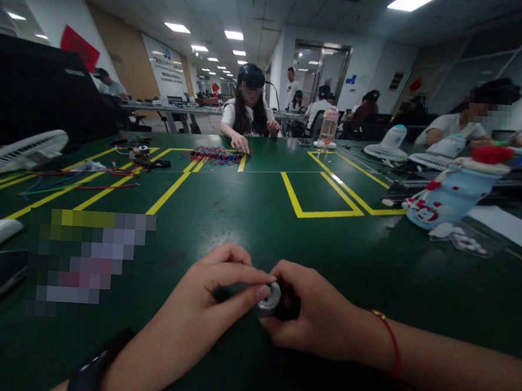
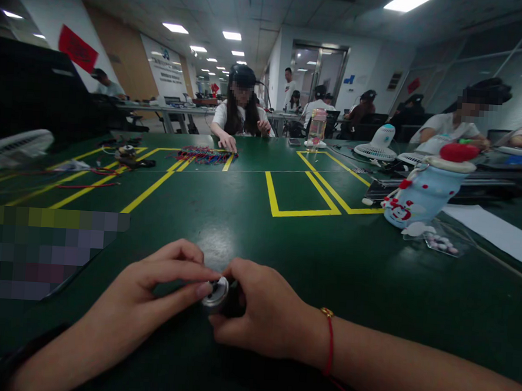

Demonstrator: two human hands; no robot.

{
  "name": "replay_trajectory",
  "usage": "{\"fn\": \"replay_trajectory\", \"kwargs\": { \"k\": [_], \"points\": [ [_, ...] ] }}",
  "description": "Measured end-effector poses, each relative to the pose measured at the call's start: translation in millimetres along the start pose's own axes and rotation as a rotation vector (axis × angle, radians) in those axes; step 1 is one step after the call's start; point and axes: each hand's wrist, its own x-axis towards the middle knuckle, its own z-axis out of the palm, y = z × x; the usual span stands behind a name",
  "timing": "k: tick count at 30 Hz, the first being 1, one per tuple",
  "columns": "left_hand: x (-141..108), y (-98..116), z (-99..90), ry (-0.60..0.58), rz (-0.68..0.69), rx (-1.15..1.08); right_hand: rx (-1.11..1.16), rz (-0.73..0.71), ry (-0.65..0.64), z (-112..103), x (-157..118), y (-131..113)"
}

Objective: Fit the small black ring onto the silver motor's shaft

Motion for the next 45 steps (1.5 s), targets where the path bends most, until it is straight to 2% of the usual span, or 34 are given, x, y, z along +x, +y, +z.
{"fn": "replay_trajectory", "kwargs": {
  "k": [7, 13, 16, 19, 22, 29, 33, 35, 38, 41, 45],
  "points": [
    [-7.0, -2.5, -4.3, -0.051, -0.045, 0.018, 0.027, 0.0, -0.013, -1.4, 0.3, -1.6],
    [-8.9, -32.5, -16.7, -0.025, -0.23, -0.058, 0.051, 0.028, -0.024, -4.3, -1.9, -3.9],
    [-8.0, -49.7, -21.2, 0.083, -0.354, -0.218, 0.088, 0.055, -0.041, -6.0, -3.6, -5.0],
    [-7.7, -58.7, -21.6, 0.218, -0.42, -0.518, 0.112, 0.073, -0.045, -6.1, -4.5, -4.3],
    [-7.6, -59.5, -20.0, 0.253, -0.431, -0.669, 0.128, 0.082, -0.048, -5.2, -4.9, -3.0],
    [-5.9, -58.1, -18.8, 0.218, -0.43, -0.555, 0.124, 0.093, -0.05, -6.0, -3.8, -3.5],
    [-2.5, -48.1, -19.2, 0.155, -0.418, -0.359, 0.092, 0.077, -0.045, -5.5, -1.9, -4.1],
    [-1.7, -38.6, -18.4, 0.065, -0.373, -0.224, 0.076, 0.07, -0.037, -4.6, -1.6, -4.0],
    [-3.4, -23.7, -15.2, -0.042, -0.232, -0.112, 0.065, 0.056, -0.025, -3.6, -2.1, -3.5],
    [-5.6, -12.7, -10.0, -0.058, -0.127, -0.056, 0.047, 0.044, -0.023, -3.2, -2.1, -3.0],
    [-2.8, -3.3, -2.8, -0.018, -0.067, -0.001, 0.016, 0.025, -0.013, -2.6, -0.4, -2.3]
  ]
}}
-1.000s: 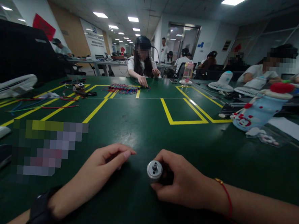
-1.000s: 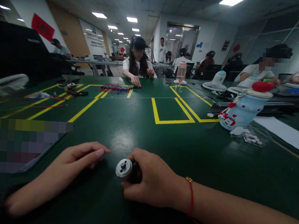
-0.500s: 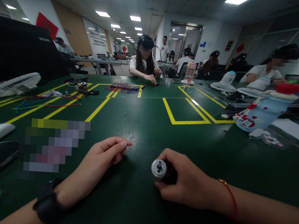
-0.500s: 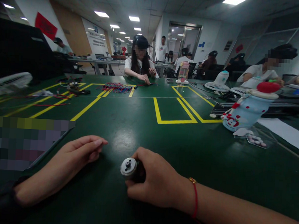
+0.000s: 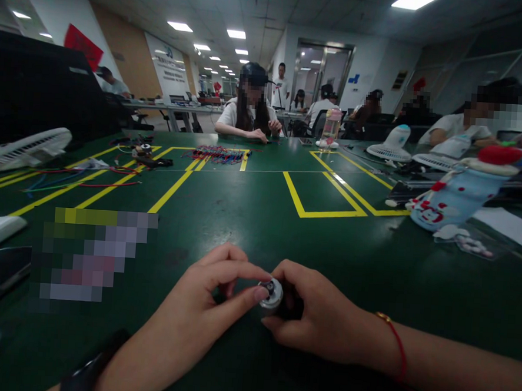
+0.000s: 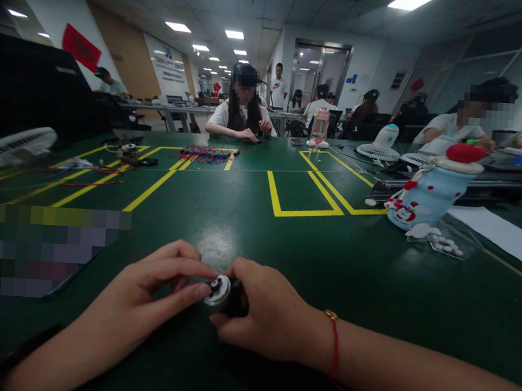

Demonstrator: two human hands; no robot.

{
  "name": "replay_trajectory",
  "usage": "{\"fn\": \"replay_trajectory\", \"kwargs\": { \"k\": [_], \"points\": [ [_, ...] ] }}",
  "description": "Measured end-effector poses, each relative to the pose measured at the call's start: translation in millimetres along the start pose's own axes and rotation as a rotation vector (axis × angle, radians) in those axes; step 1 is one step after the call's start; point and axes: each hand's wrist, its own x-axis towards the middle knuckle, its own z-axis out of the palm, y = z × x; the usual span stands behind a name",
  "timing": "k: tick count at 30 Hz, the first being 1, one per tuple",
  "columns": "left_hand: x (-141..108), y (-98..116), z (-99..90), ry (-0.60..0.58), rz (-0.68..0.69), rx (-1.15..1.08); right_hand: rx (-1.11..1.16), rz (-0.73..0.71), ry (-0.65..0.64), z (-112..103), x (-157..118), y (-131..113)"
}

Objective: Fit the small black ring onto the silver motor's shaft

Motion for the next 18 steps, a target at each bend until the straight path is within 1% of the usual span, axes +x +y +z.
{"fn": "replay_trajectory", "kwargs": {
  "k": [5, 8, 9, 11, 14, 18],
  "points": [
    [3.4, 5.7, 0.3, 0.053, 0.001, -0.035, 0.006, 0.005, 0.004, 0.9, 1.3, -0.2],
    [0.6, -0.6, -3.7, 0.1, -0.032, -0.061, 0.032, 0.015, 0.005, 1.0, 0.1, -1.0],
    [-0.8, -4.6, -4.8, 0.097, -0.039, -0.055, 0.043, 0.017, 0.004, 1.0, -0.5, -1.2],
    [-3.5, -14.1, -5.8, 0.053, -0.038, -0.034, 0.062, 0.023, -0.003, 0.7, -1.5, -1.3],
    [-5.7, -26.9, -4.3, -0.053, -0.009, -0.01, 0.083, 0.042, -0.019, 0.0, -1.8, -1.3],
    [-5.2, -34.2, -0.7, -0.095, 0.031, 0.103, 0.11, 0.044, -0.023, -1.5, -1.1, -1.9]
  ]
}}
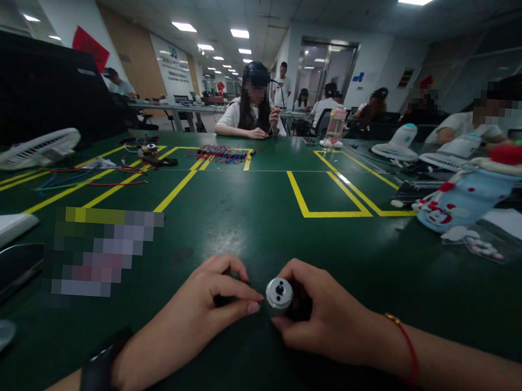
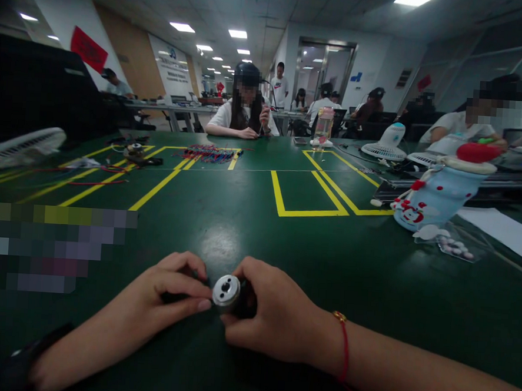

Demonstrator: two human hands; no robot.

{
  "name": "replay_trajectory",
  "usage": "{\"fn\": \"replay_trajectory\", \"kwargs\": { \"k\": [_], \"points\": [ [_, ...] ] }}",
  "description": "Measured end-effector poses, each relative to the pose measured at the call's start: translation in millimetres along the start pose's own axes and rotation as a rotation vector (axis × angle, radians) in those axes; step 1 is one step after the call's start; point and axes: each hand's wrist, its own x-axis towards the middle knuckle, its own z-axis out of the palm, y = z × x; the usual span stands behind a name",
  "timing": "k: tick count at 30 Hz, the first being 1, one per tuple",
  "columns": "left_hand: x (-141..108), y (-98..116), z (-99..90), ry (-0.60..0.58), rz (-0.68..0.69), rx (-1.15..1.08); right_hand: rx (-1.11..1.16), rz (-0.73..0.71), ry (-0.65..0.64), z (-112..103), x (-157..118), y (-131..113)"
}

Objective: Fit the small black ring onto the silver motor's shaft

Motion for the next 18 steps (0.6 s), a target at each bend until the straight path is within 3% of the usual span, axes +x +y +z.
{"fn": "replay_trajectory", "kwargs": {
  "k": [5, 11, 18],
  "points": [
    [-1.2, -0.4, 1.8, -0.018, -0.011, 0.08, 0.008, -0.008, -0.001, -0.3, -0.8, 0.4],
    [-1.0, -0.8, -6.3, -0.01, -0.039, -0.025, 0.03, -0.001, -0.009, -1.0, -1.7, 0.2],
    [0.7, -0.9, -16.0, 0.144, -0.181, -0.091, 0.018, 0.002, -0.017, -3.0, -1.9, -2.9]
  ]
}}
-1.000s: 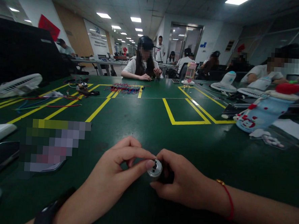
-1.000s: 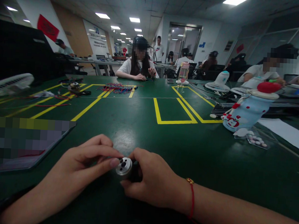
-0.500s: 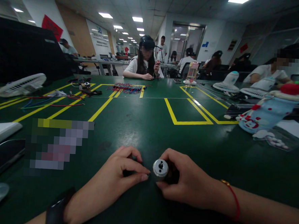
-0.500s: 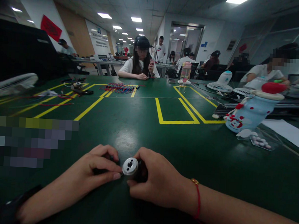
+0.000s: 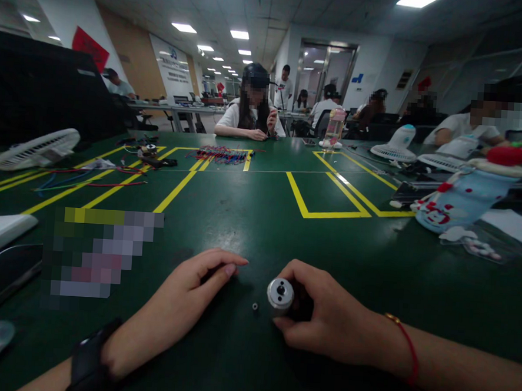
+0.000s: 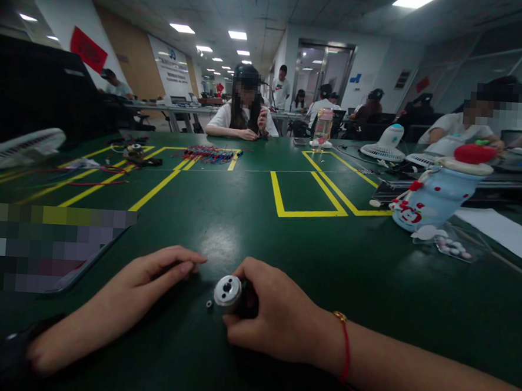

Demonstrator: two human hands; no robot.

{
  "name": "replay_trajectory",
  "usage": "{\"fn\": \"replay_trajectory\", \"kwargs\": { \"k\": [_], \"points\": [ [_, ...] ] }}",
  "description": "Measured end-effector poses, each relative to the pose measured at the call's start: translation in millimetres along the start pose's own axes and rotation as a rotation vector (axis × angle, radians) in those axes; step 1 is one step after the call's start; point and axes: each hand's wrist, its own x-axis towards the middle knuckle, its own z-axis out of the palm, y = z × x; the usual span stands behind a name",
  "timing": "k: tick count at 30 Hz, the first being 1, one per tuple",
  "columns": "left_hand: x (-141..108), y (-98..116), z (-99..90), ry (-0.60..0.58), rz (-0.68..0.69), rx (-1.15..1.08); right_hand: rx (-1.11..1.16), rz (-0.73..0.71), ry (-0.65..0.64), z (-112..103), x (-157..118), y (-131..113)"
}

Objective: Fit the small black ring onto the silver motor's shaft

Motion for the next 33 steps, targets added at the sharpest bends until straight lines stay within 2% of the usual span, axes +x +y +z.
{"fn": "replay_trajectory", "kwargs": {
  "k": [5, 10, 12, 17, 22, 28, 33],
  "points": [
    [0.6, -4.8, 0.6, 0.071, -0.08, -0.084, 0.016, 0.013, 0.0, 0.1, 0.0, 0.1],
    [0.7, -6.7, -1.2, 0.085, -0.057, -0.035, 0.014, 0.015, 0.01, 0.3, 0.1, 1.3],
    [-0.4, -6.0, -1.1, 0.046, 0.007, 0.01, 0.01, 0.008, 0.015, 0.8, 0.1, 1.8],
    [-5.5, 2.1, 2.9, -0.164, 0.179, 0.124, 0.002, 0.003, 0.024, 2.1, 0.0, 2.1],
    [-8.8, 9.1, 8.4, -0.207, 0.214, 0.222, -0.006, -0.019, 0.028, 2.0, 0.1, 2.4],
    [-4.9, 10.4, 11.8, -0.173, 0.235, 0.195, -0.001, -0.012, 0.008, 2.6, 1.0, 3.7],
    [-4.4, 26.4, 8.7, 0.032, 0.27, 0.079, -0.065, -0.032, 0.031, 4.1, 2.2, 5.0]
  ]
}}
